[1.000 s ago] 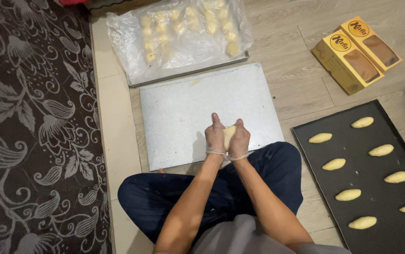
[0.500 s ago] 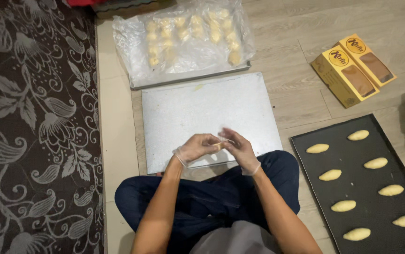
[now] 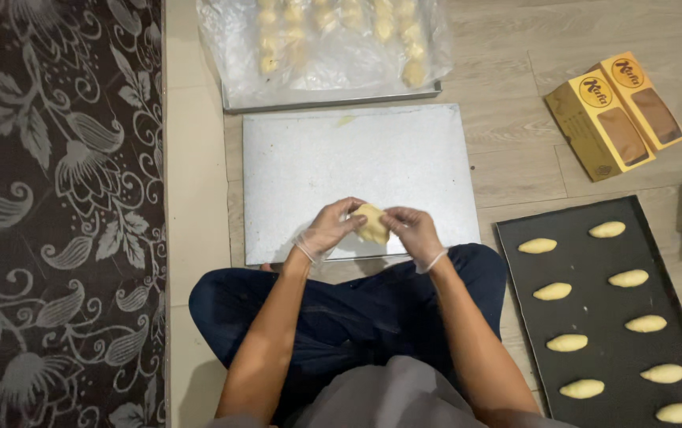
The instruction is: The person shapes pieces of dough into oval loaves and places them on a baking tray, then takes another piece of dough, flattens it, and fills it with chocolate sprinkles from a container.
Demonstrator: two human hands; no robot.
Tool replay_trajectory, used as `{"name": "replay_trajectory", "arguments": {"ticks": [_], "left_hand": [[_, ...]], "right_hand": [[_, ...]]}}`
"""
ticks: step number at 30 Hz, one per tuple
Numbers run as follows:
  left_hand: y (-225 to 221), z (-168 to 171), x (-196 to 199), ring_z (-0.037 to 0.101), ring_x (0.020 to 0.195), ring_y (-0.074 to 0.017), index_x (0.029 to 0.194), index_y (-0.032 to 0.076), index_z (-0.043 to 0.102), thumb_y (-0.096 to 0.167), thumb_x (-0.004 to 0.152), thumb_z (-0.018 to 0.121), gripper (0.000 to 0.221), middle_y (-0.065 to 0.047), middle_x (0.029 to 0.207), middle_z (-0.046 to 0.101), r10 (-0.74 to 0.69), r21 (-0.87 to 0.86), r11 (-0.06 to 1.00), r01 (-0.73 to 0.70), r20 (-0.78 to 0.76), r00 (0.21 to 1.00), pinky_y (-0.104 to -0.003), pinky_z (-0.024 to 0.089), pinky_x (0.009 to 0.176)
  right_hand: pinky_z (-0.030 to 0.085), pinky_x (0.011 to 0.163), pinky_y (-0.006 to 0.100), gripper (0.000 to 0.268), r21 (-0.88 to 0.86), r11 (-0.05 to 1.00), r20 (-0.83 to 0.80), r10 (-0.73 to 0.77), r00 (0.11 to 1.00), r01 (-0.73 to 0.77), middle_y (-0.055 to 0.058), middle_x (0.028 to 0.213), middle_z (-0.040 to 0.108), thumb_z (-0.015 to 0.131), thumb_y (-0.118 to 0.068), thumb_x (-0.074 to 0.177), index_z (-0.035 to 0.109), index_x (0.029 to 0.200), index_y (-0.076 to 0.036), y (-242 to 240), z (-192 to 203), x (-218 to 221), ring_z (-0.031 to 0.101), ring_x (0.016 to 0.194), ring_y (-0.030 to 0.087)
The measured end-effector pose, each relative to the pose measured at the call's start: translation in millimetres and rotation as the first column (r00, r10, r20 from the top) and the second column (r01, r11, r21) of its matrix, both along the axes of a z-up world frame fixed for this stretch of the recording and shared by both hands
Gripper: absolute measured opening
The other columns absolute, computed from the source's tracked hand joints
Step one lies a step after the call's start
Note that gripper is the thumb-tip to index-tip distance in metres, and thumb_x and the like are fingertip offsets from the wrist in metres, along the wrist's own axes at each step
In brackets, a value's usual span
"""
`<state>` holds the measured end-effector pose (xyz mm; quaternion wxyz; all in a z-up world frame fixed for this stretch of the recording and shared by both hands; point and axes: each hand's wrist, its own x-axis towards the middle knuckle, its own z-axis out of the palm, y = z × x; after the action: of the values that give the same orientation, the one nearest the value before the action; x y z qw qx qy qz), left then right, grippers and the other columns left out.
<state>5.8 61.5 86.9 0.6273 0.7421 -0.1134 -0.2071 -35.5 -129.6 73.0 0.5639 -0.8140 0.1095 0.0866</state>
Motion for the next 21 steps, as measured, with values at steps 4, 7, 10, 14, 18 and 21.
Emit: {"name": "replay_trajectory", "arguments": {"ticks": [4, 7, 10, 14, 18, 21], "left_hand": [[9, 3, 8, 0.073, 0.099, -0.0239, 0.124, 0.021, 0.077, 0.022, 0.084, 0.085, 0.040, -0.005, 0.096, 0.078, 0.068, 0.099, 0.992, -0.077, 0.093, 0.993, -0.039, 0.056, 0.094], [12, 3, 12, 0.075, 0.094, -0.0254, 0.114, 0.019, 0.078, 0.026, 0.077, 0.092, 0.040, -0.006, 0.088, 0.078, 0.084, 0.199, 0.974, -0.111, 0.139, 0.987, -0.039, 0.058, 0.089], [16, -11, 3, 0.076, 0.094, -0.0326, 0.101, 0.014, 0.081, 0.029, 0.076, 0.092, 0.031, -0.012, 0.089, 0.079, 0.009, 0.285, 0.958, -0.041, 0.111, 0.994, -0.044, 0.058, 0.087], [32, -56, -3, 0.072, 0.100, -0.0382, 0.096, 0.015, 0.081, 0.029, 0.073, 0.092, 0.029, -0.014, 0.098, 0.077, -0.126, 0.306, 0.948, 0.087, 0.113, 0.986, -0.046, 0.057, 0.091], [17, -53, 24, 0.069, 0.102, -0.0339, 0.097, 0.021, 0.083, 0.025, 0.083, 0.088, 0.016, -0.007, 0.098, 0.072, 0.023, 0.368, 0.927, -0.071, 0.133, 0.991, -0.041, 0.056, 0.092], [-2, -54, 58, 0.069, 0.097, -0.0247, 0.095, 0.029, 0.082, 0.035, 0.084, 0.087, 0.013, 0.003, 0.093, 0.068, 0.120, 0.448, 0.857, -0.254, 0.307, 0.944, -0.037, 0.056, 0.089]], "right_hand": [[0.053, 0.082, 0.032, 0.020, 0.141, 0.990, -0.031, 0.011, 0.999, -0.006, 0.011, 0.089, 0.078, 0.076, -0.014, 0.095, 0.081, 0.112, -0.004, -11, -2, 9, 0.065, 0.085, 0.016], [0.054, 0.083, 0.035, 0.022, 0.057, 0.996, -0.052, 0.067, 0.996, -0.064, 0.015, 0.091, 0.080, 0.080, -0.013, 0.091, 0.081, 0.110, -0.003, -14, -2, 13, 0.069, 0.088, 0.021], [0.055, 0.083, 0.038, 0.021, -0.036, 0.993, -0.089, 0.109, 0.990, -0.113, 0.015, 0.090, 0.081, 0.084, -0.017, 0.089, 0.083, 0.107, -0.006, -19, -9, -1, 0.072, 0.088, 0.023], [0.053, 0.096, 0.046, 0.020, -0.026, 0.968, -0.189, 0.239, 0.952, -0.248, 0.020, 0.110, 0.080, 0.087, -0.007, 0.081, 0.082, 0.100, 0.000, -35, -49, -13, 0.072, 0.108, 0.038], [0.051, 0.104, 0.050, 0.030, -0.157, 0.968, -0.245, 0.152, 0.957, -0.194, 0.009, 0.124, 0.078, 0.090, -0.032, 0.083, 0.083, 0.100, -0.008, -28, -34, 30, 0.067, 0.121, 0.038], [0.051, 0.109, 0.039, 0.023, -0.388, 0.921, -0.150, -0.033, 0.988, -0.028, -0.009, 0.132, 0.072, 0.083, -0.043, 0.091, 0.082, 0.108, -0.027, -18, -36, 71, 0.062, 0.129, 0.021]]}}
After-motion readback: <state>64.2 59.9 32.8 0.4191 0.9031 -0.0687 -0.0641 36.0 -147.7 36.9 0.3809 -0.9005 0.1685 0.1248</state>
